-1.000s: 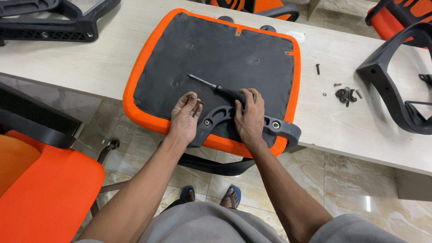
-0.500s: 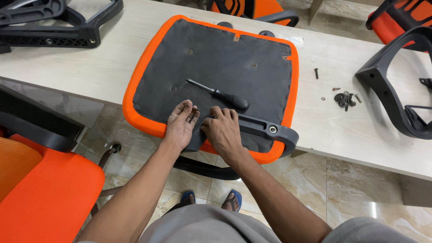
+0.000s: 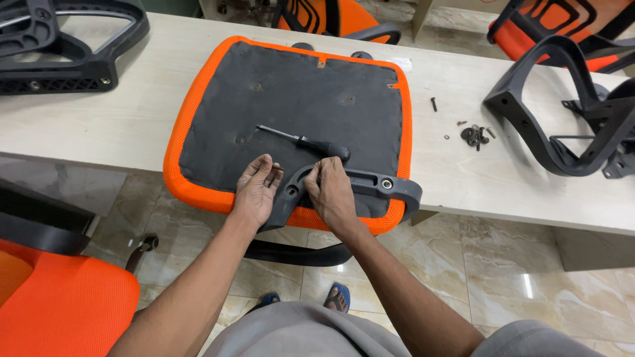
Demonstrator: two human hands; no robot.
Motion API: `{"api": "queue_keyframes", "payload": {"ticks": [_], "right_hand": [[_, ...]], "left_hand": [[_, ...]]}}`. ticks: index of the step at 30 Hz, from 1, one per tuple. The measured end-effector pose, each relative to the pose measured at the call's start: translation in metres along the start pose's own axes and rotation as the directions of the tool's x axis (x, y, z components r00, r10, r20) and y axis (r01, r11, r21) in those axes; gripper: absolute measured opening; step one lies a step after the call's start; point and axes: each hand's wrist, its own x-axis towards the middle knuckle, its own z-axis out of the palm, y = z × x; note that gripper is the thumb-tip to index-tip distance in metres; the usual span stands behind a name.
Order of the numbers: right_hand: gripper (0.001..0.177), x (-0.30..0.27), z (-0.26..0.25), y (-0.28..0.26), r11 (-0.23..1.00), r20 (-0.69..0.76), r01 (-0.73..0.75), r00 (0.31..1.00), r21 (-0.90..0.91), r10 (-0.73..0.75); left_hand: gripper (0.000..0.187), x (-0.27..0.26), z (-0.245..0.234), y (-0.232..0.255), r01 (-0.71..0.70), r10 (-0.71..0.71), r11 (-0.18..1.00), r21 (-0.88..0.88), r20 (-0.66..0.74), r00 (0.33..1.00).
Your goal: The person attaches a black plastic frame to the underside of an orange office chair seat using a screwdriver and multiple screws. They align the frame, insert screws, and tighten them sequentially.
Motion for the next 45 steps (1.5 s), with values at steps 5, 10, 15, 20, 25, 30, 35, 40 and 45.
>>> {"api": "queue_keyframes", "payload": {"ticks": [5, 10, 15, 20, 25, 30, 35, 40, 45], "right_hand": [[0.024, -0.012, -0.011, 0.001, 0.996, -0.101, -0.036, 0.994, 0.087, 0.044], [0.022, -0.016, -0.024, 0.002, 0.943, -0.128, -0.219, 0.958, 0.251, 0.256], [0.037, -0.017, -0.044, 0.025, 0.843, -0.184, -0.247, 0.91, 0.478, 0.371], [0.035, -0.001, -0.074, 0.06, 0.643, -0.102, -0.309, 0.849, 0.701, 0.519], [0.023, 0.007, -0.126, 0.12, 0.522, -0.062, -0.238, 0.868, 0.819, 0.493], [0.018, 0.008, -0.183, 0.187, 0.405, -0.04, -0.261, 0.799, 0.876, 0.6], [0.026, 0.007, -0.224, 0.228, 0.202, 0.045, -0.248, 0.728, 0.948, 0.684], [0.03, 0.021, -0.241, 0.249, 0.174, 0.062, -0.276, 0.674, 0.945, 0.737], [0.026, 0.038, -0.244, 0.277, 0.112, 0.093, -0.274, 0.637, 0.955, 0.765]], "left_hand": [[0.025, 0.0, 0.008, 0.003, 0.025, -0.024, 0.999, 0.03, -0.035, 0.999], [0.021, -0.01, 0.036, 0.003, -0.051, 0.068, 0.983, 0.174, -0.089, 0.994], [0.022, -0.026, 0.09, -0.012, -0.171, 0.165, 0.939, 0.298, 0.046, 0.985], [0.022, -0.04, 0.139, -0.046, -0.234, 0.183, 0.9, 0.368, 0.168, 0.969], [0.023, -0.04, 0.191, -0.105, -0.212, 0.143, 0.881, 0.422, 0.188, 0.972], [0.024, -0.035, 0.239, -0.17, -0.215, 0.115, 0.856, 0.47, 0.232, 0.966], [0.028, -0.028, 0.263, -0.209, -0.184, 0.063, 0.852, 0.49, 0.252, 0.966], [0.032, -0.005, 0.278, -0.227, -0.092, -0.019, 0.847, 0.523, 0.203, 0.979], [0.033, 0.037, 0.284, -0.247, 0.005, -0.118, 0.864, 0.504, 0.192, 0.974]]}}
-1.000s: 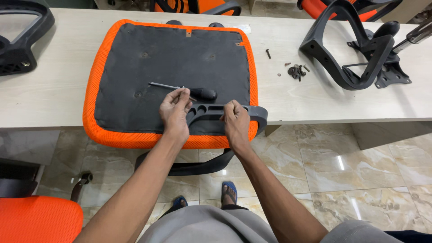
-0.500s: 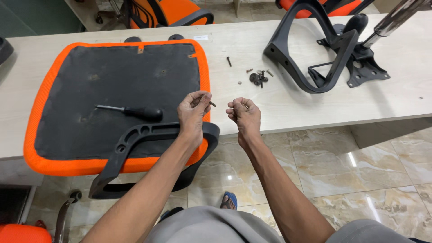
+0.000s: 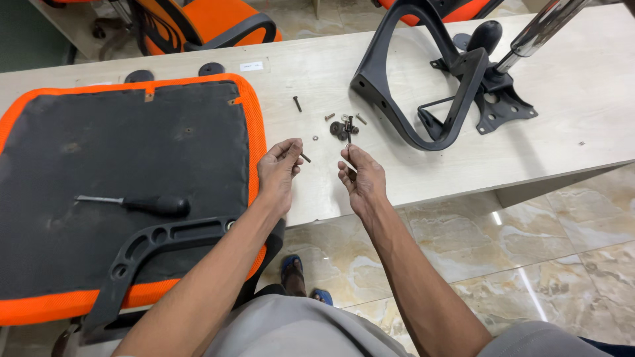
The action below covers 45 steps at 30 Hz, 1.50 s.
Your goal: The person attaches a black plastic frame to the underside of an orange office chair seat using a screwdriver and multiple screws. They align the frame, insert screws, and tighten them sequentially.
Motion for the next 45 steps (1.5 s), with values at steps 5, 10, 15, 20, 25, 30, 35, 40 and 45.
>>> {"api": "queue_keyframes", "payload": {"ticks": [5, 10, 15, 20, 25, 30, 35, 40, 45], "right_hand": [[0.023, 0.036, -0.01, 0.009, 0.991, -0.09, -0.075, 0.994, -0.111, 0.065], [0.019, 0.06, -0.012, 0.028, 0.965, -0.109, -0.107, 0.991, -0.241, 0.082], [0.017, 0.082, 0.01, 0.026, 0.904, -0.139, -0.133, 0.987, -0.406, 0.083], [0.019, 0.081, 0.026, 0.023, 0.897, -0.113, -0.06, 0.994, -0.439, 0.012], [0.023, 0.051, 0.013, 0.021, 0.148, 0.372, 0.461, 0.836, -0.875, -0.403], [0.048, 0.039, -0.01, 0.009, -0.24, 0.703, 0.662, 0.681, -0.71, -0.205], [0.059, 0.049, -0.006, 0.004, -0.285, 0.694, 0.646, 0.712, -0.708, -0.106], [0.06, 0.053, -0.003, 0.005, -0.276, 0.665, 0.617, 0.736, -0.737, -0.131], [0.062, 0.05, -0.012, 0.008, -0.355, 0.685, 0.629, 0.727, -0.692, -0.046]], "left_hand": [[0.027, 0.043, -0.001, -0.02, 0.112, -0.112, 0.976, -0.186, 0.01, 0.994], [0.024, 0.059, -0.006, -0.035, 0.226, -0.229, 0.968, -0.112, -0.012, 0.973], [0.024, 0.067, 0.0, -0.039, 0.281, -0.283, 0.959, -0.042, -0.064, 0.957], [0.023, 0.067, 0.012, -0.041, 0.217, -0.208, 0.973, 0.081, -0.099, 0.973], [0.025, 0.06, 0.024, -0.035, 0.177, -0.138, 0.964, 0.199, -0.194, 0.971], [0.026, 0.062, 0.04, -0.025, 0.24, -0.122, 0.89, 0.388, -0.304, 0.945], [0.017, 0.082, 0.056, -0.031, 0.114, 0.027, 0.839, 0.531, -0.252, 0.967], [0.022, 0.107, 0.064, -0.046, 0.05, 0.101, 0.761, 0.647, -0.194, 0.976], [0.03, 0.12, 0.068, -0.063, -0.068, 0.251, 0.622, 0.78, -0.117, 0.961]]}}
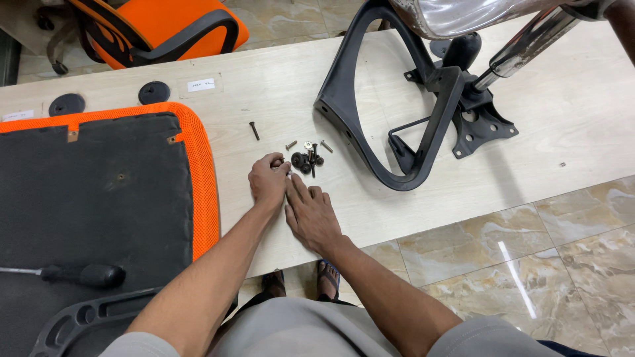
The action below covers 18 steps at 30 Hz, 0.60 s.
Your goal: The person attaches a black plastic frame to the underside of an orange office chair seat using a screwdriver and multiple screws. They align the frame, insert screws, and tighten them sequentially.
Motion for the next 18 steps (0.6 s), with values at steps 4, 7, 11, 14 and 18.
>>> {"api": "queue_keyframes", "payload": {"ticks": [4, 7, 11, 14, 18], "right_hand": [[0.064, -0.004, 0.006, 0.003, 0.989, 0.023, 0.042, 0.999, -0.144, -0.039], [0.062, -0.001, 0.011, 0.006, 0.99, 0.087, 0.041, 0.996, -0.136, -0.029], [0.067, 0.005, 0.014, 0.006, 0.992, 0.145, 0.008, 0.989, -0.127, 0.011], [0.067, 0.004, 0.014, 0.006, 0.99, 0.131, 0.004, 0.991, -0.144, 0.015], [0.067, 0.003, 0.013, 0.004, 0.993, 0.104, 0.015, 0.995, -0.121, -0.002]], "left_hand": [[0.035, -0.004, 0.007, -0.006, -0.027, 0.027, 1.0, 0.007, 0.079, 0.996], [0.037, -0.008, 0.006, -0.007, -0.091, 0.089, 0.996, 0.008, 0.14, 0.986], [0.039, -0.011, -0.014, -0.004, -0.082, 0.119, 0.982, -0.168, 0.225, 0.967], [0.039, -0.015, -0.024, 0.003, -0.036, 0.098, 0.969, -0.243, 0.248, 0.964], [0.036, -0.022, -0.03, 0.007, -0.019, 0.071, 0.974, -0.225, 0.229, 0.971]]}}
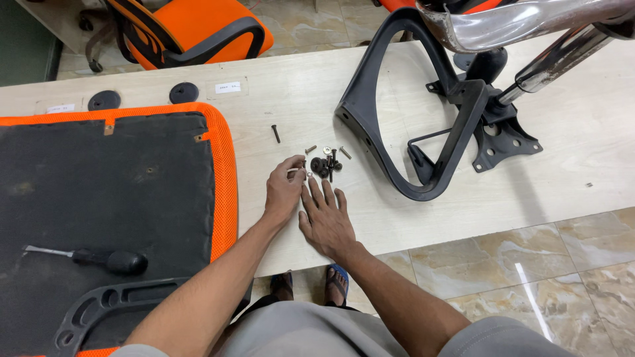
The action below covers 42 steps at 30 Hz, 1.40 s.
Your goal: The person attaches a black plastic frame to the underside of an orange office chair seat using a screwdriver and multiple screws. They align the frame, insert screws, and tighten them sequentially.
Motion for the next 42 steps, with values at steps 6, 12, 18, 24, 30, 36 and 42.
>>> {"api": "queue_keyframes", "payload": {"ticks": [6, 12, 18, 24, 30, 36, 42], "right_hand": [[0.065, -0.01, -0.003, 0.0, 0.996, -0.114, 0.043, 0.993, 0.082, -0.034], [0.062, -0.019, 0.003, 0.007, 0.988, -0.138, 0.084, 0.988, 0.133, -0.065], [0.06, -0.027, 0.009, 0.017, 0.977, -0.2, 0.136, 0.974, 0.164, -0.102], [0.058, -0.034, 0.017, 0.02, 0.969, -0.257, 0.19, 0.955, 0.157, -0.146], [0.056, -0.035, 0.016, 0.015, 0.969, -0.276, 0.168, 0.954, 0.181, -0.114], [0.055, -0.034, 0.022, -0.015, 0.968, -0.334, 0.048, 0.942, 0.246, 0.038], [0.048, -0.036, 0.032, -0.059, 0.933, -0.313, -0.075, 0.93, 0.352, 0.193]], "left_hand": [[0.06, -0.012, 0.001, -0.003, -0.02, 0.049, 0.958, 0.287, -0.092, 0.995], [0.071, -0.021, 0.021, -0.006, -0.05, 0.048, 0.984, 0.169, 0.021, 0.999], [0.069, -0.023, 0.031, 0.006, -0.046, 0.047, 0.99, 0.131, -0.006, 0.999], [0.058, -0.036, 0.027, 0.016, 0.133, -0.131, 0.969, 0.206, -0.023, 0.991], [0.041, -0.054, 0.009, 0.019, -0.072, 0.085, 0.979, 0.19, -0.062, 0.994], [0.034, -0.076, -0.015, 0.012, -0.21, 0.211, 0.977, 0.037, -0.028, 0.977], [0.024, -0.104, -0.062, 0.007, -0.326, 0.328, 0.942, 0.077, -0.028, 0.944]]}}
